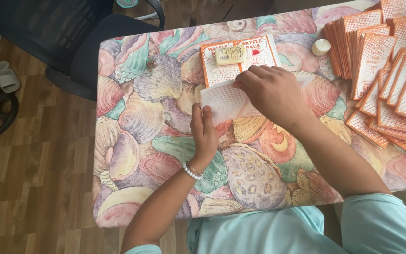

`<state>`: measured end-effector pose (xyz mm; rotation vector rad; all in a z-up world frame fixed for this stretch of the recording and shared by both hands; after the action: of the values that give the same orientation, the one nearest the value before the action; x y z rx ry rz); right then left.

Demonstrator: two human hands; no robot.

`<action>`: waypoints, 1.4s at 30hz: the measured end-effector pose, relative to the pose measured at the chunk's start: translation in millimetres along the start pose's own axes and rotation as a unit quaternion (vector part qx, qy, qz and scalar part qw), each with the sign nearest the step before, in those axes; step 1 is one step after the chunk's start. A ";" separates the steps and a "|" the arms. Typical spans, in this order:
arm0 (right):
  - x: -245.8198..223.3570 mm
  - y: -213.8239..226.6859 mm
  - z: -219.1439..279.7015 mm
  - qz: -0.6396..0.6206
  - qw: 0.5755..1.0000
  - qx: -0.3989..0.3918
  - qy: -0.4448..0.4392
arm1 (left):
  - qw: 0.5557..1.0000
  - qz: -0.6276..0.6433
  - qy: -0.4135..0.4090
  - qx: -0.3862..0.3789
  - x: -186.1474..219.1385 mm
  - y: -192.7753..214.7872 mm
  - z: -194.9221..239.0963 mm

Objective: Folding flat paper bags along pre-scored lines and stacking them on a table.

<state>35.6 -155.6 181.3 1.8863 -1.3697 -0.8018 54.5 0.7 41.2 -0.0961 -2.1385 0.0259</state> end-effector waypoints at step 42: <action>30.0 -105.7 83.0 -0.187 0.969 -0.147 -0.074 | 0.839 -0.328 -0.164 -0.403 -29.7 1.7 -14.0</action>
<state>36.3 -173.1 44.7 1.8978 -0.9201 -1.2788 82.4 -0.2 23.8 0.1713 -2.2655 -1.3511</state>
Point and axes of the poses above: each hand's wrist, its own z-axis away from the middle knuckle, its own y-axis out of the back of the hand, x = y × z, the point moved 7 cm from there along -z, towards the middle knuckle, and after that the axes turned 13 degrees about -y, right-handed, at the moved point
